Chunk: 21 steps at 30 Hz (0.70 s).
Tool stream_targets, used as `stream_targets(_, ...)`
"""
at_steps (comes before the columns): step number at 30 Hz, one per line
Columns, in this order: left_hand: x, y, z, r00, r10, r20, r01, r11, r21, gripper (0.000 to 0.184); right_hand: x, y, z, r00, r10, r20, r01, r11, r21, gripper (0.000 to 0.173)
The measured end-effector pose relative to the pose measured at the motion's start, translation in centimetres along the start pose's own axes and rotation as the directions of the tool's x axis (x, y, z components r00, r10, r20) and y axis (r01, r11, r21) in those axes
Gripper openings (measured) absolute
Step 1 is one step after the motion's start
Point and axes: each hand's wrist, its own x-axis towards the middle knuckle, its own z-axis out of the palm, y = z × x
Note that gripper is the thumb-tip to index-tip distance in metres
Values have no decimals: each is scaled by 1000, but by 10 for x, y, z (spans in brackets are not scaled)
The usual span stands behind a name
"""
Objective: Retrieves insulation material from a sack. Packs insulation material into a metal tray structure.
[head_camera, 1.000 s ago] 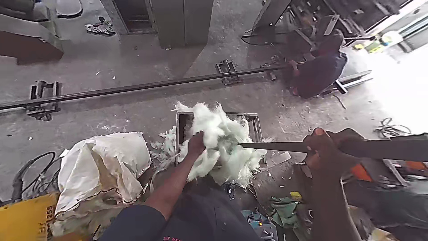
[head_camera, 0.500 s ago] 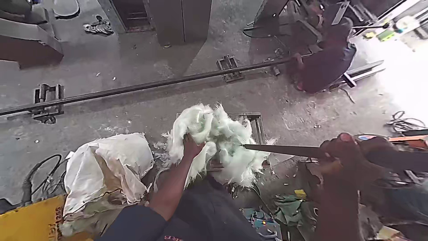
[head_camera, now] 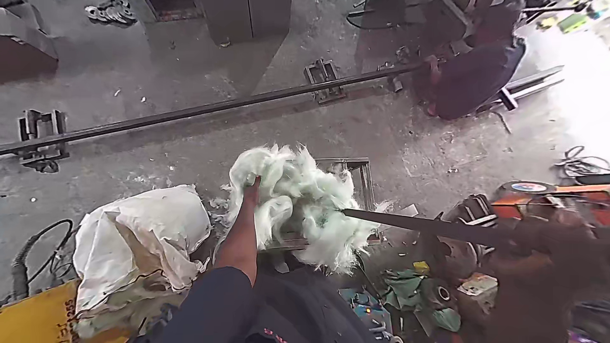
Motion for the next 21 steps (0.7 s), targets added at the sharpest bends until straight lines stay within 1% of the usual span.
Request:
stream_targets(1,0,4,3,1000,-16,-6,16,1000,9,98,2,1,-2,1000,-2,13,2,1000,4,18)
stream_targets(2,-5,1,4,1000,-14,-12,14,998,57,96,2,1,-4,1000,3,21,-4,1000,11,19)
stream_targets(5,-25,8,-6,997,81,5,-79,958,275,91,11,3,1,1000,29,2,-29,997,70,18)
stream_targets(6,-41,12,-13,994,102,-24,-86,927,365,83,12,5,1,999,39,6,-39,996,75,18)
stream_targets(7,-59,17,-19,987,134,-91,-81,893,443,69,14,5,1,999,47,12,-48,996,71,18)
stream_targets(8,-71,21,-24,964,195,-181,-89,878,471,55,17,5,3,999,50,11,-51,996,69,19)
stream_targets(9,-74,23,-28,925,267,-271,-119,879,461,51,20,5,4,999,53,0,-53,996,71,19)
stream_targets(10,-67,22,-31,893,314,-321,-157,888,433,59,22,6,4,998,58,-17,-56,996,68,19)
stream_targets(11,-57,17,-32,885,333,-326,-184,892,412,72,23,7,4,997,68,-37,-66,996,64,17)
stream_targets(12,-49,13,-29,888,348,-299,-212,889,405,83,24,9,4,996,78,-50,-74,995,69,16)
stream_targets(13,-44,11,-22,893,373,-252,-248,874,417,89,25,11,5,994,91,-61,-86,992,88,16)
stream_targets(15,-40,8,-2,908,391,-150,-264,813,519,109,30,13,9,992,110,-70,-102,989,110,17)
stream_targets(16,-40,7,7,915,382,-127,-255,794,551,116,32,13,11,992,109,-70,-101,989,109,19)
stream_targets(19,-40,-1,21,932,351,-93,-231,770,595,129,36,16,9,995,84,-46,-79,992,97,19)
stream_targets(21,-30,-3,11,945,308,-113,-200,814,545,129,36,21,6,997,73,-35,-70,994,88,19)
